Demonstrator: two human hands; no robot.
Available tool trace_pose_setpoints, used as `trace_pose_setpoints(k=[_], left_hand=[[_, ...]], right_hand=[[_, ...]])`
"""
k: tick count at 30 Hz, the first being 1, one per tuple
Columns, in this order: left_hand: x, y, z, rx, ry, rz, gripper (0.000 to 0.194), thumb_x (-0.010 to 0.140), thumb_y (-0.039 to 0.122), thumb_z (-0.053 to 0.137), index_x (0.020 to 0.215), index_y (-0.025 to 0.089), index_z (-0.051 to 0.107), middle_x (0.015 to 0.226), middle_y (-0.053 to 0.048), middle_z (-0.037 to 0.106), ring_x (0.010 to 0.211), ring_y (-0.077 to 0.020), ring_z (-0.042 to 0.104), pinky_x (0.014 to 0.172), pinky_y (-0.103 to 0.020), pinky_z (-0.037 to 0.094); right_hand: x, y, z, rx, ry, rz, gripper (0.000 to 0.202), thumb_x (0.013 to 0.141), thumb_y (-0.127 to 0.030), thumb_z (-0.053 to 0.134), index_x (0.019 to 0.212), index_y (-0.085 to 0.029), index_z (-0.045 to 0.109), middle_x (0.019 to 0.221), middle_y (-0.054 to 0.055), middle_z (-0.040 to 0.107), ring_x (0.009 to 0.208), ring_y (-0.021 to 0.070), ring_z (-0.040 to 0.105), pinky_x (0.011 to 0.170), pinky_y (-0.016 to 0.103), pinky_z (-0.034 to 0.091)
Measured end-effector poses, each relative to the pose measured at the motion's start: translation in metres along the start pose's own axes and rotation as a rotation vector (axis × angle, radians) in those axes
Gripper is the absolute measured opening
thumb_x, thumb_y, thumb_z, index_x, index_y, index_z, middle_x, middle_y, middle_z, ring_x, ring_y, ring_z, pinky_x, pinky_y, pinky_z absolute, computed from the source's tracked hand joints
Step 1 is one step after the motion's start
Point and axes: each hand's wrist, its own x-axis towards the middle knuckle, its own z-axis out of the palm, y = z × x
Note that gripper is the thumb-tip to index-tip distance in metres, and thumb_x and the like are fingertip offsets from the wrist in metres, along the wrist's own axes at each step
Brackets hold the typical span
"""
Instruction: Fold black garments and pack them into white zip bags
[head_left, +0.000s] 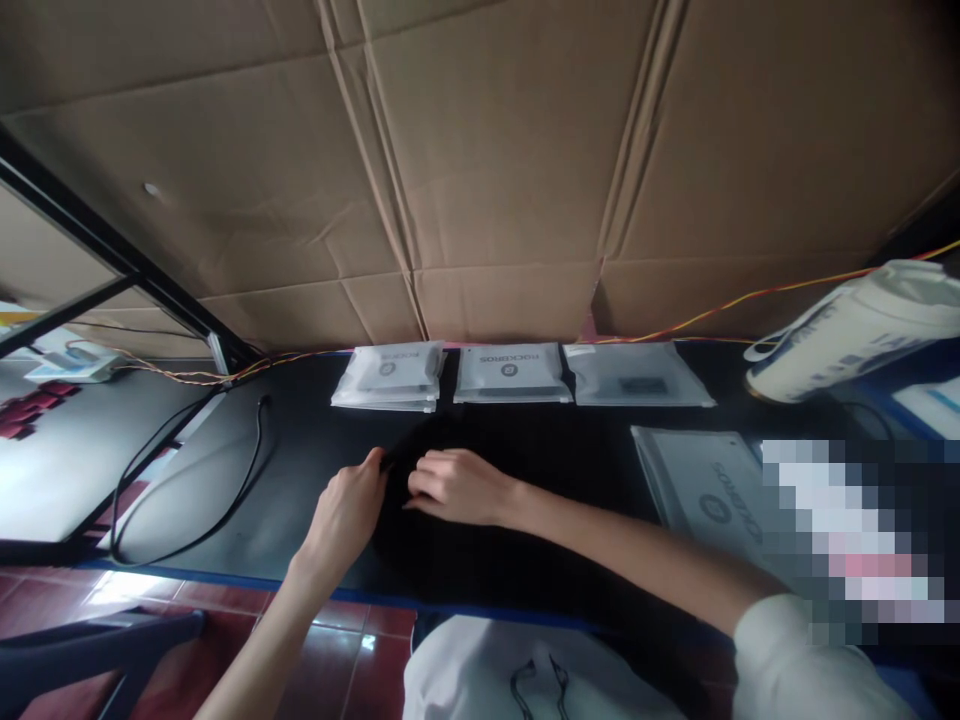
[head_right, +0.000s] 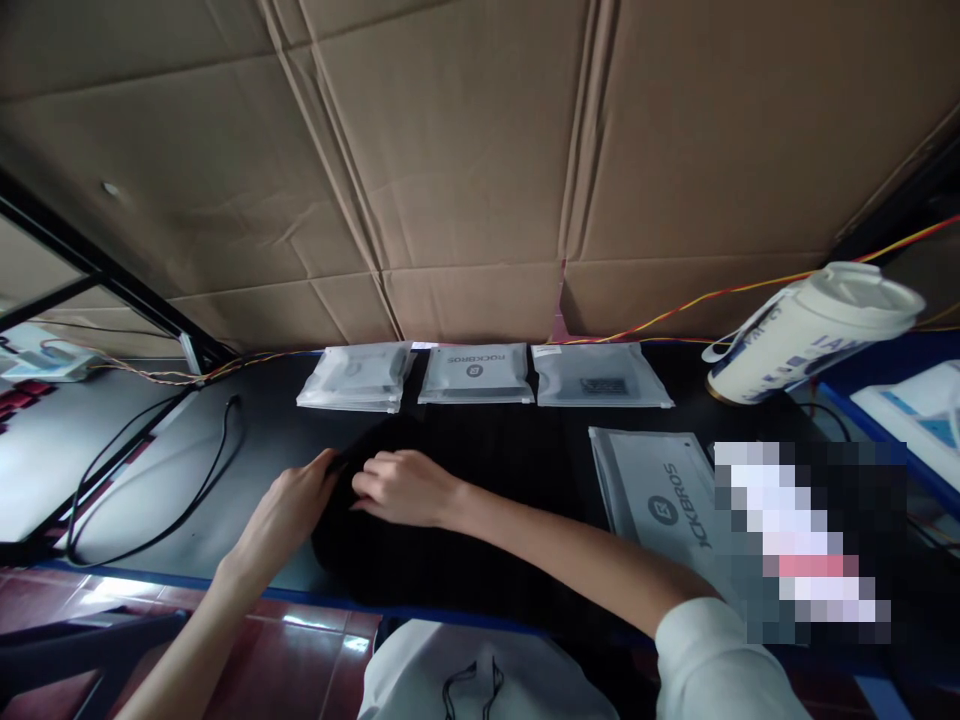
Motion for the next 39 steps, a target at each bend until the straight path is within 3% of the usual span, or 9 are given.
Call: trace_pose_setpoints(k=[3, 11, 15, 22, 25, 28, 31, 35, 39], left_hand=[[0.001, 0.001, -0.004, -0.003, 0.008, 0.015, 0.025, 0.097, 0.025, 0.030, 0.111, 0.017, 0.050, 0.084, -0.011, 0.070, 0.083, -0.0261, 0.070, 0.060, -0.027, 0.040], [0.005, 0.013, -0.011, 0.126, 0.111, -0.037, 0.039, 0.098, 0.044, 0.026, 0.100, 0.021, 0.057, 0.086, -0.008, 0.068, 0.081, -0.0267, 0.068, 0.059, -0.028, 0.043], [0.029, 0.018, -0.005, 0.077, 0.239, 0.052, 0.042, 0.091, 0.050, 0.043, 0.115, 0.018, 0.053, 0.104, -0.011, 0.065, 0.095, -0.0273, 0.064, 0.070, -0.031, 0.047], [0.070, 0.028, -0.001, 0.025, 0.207, 0.090, 0.026, 0.093, 0.036, 0.042, 0.105, 0.020, 0.059, 0.092, -0.009, 0.070, 0.083, -0.0279, 0.067, 0.067, -0.032, 0.047], [0.064, 0.026, 0.000, 0.020, 0.254, 0.089, 0.026, 0.094, 0.034, 0.040, 0.107, 0.019, 0.058, 0.094, -0.009, 0.069, 0.085, -0.0269, 0.066, 0.070, -0.033, 0.048], [0.043, 0.023, -0.002, 0.014, 0.357, 0.122, 0.030, 0.095, 0.032, 0.039, 0.118, 0.017, 0.052, 0.115, -0.012, 0.062, 0.107, -0.0272, 0.058, 0.086, -0.036, 0.047], [0.012, 0.020, 0.000, -0.055, 0.475, 0.327, 0.031, 0.096, 0.032, 0.039, 0.118, 0.017, 0.053, 0.123, -0.011, 0.057, 0.117, -0.0255, 0.051, 0.099, -0.038, 0.042], [-0.028, 0.022, 0.020, -0.106, 0.183, 0.639, 0.029, 0.095, 0.035, 0.043, 0.118, 0.023, 0.057, 0.118, -0.006, 0.063, 0.110, -0.0220, 0.058, 0.095, -0.036, 0.048], [-0.046, 0.019, 0.044, -0.035, -0.020, 0.698, 0.060, 0.082, 0.049, 0.062, 0.134, 0.026, 0.048, 0.139, -0.011, 0.050, 0.126, -0.0301, 0.048, 0.103, -0.046, 0.044]], right_hand=[[-0.006, -0.011, 0.010, -0.021, -0.116, -0.009, 0.022, 0.093, -0.035, 0.050, 0.093, -0.018, 0.063, 0.089, 0.006, 0.060, 0.086, 0.0182, 0.055, 0.074, 0.029, 0.045], [-0.018, -0.015, 0.018, -0.066, -0.153, 0.047, 0.044, 0.089, -0.054, 0.048, 0.107, -0.018, 0.063, 0.106, 0.011, 0.060, 0.096, 0.0242, 0.052, 0.081, 0.037, 0.043], [-0.025, -0.026, 0.020, -0.073, -0.147, 0.094, 0.057, 0.088, -0.059, 0.043, 0.121, -0.015, 0.058, 0.127, 0.017, 0.054, 0.111, 0.0274, 0.050, 0.091, 0.041, 0.041], [-0.034, -0.037, 0.018, 0.008, -0.167, 0.138, 0.061, 0.091, -0.057, 0.038, 0.131, -0.012, 0.049, 0.144, 0.018, 0.042, 0.135, 0.0280, 0.034, 0.111, 0.043, 0.027], [-0.040, -0.037, 0.008, 0.034, -0.144, 0.131, 0.062, 0.092, -0.055, 0.038, 0.136, -0.011, 0.044, 0.147, 0.017, 0.037, 0.139, 0.0264, 0.027, 0.113, 0.044, 0.023], [-0.056, -0.039, -0.003, 0.061, -0.121, 0.169, 0.061, 0.094, -0.052, 0.037, 0.140, -0.012, 0.038, 0.149, 0.015, 0.033, 0.140, 0.0246, 0.023, 0.114, 0.047, 0.021], [-0.075, -0.039, -0.010, 0.096, -0.179, 0.220, 0.064, 0.092, -0.053, 0.041, 0.141, -0.012, 0.037, 0.149, 0.016, 0.033, 0.140, 0.0253, 0.024, 0.114, 0.049, 0.021], [-0.084, -0.036, -0.013, 0.128, -0.207, 0.210, 0.064, 0.091, -0.052, 0.045, 0.140, -0.011, 0.039, 0.149, 0.015, 0.033, 0.141, 0.0250, 0.022, 0.115, 0.049, 0.018], [-0.092, -0.031, -0.027, 0.143, -0.177, 0.214, 0.060, 0.091, -0.051, 0.045, 0.137, -0.012, 0.043, 0.148, 0.015, 0.035, 0.139, 0.0226, 0.027, 0.115, 0.047, 0.021]])
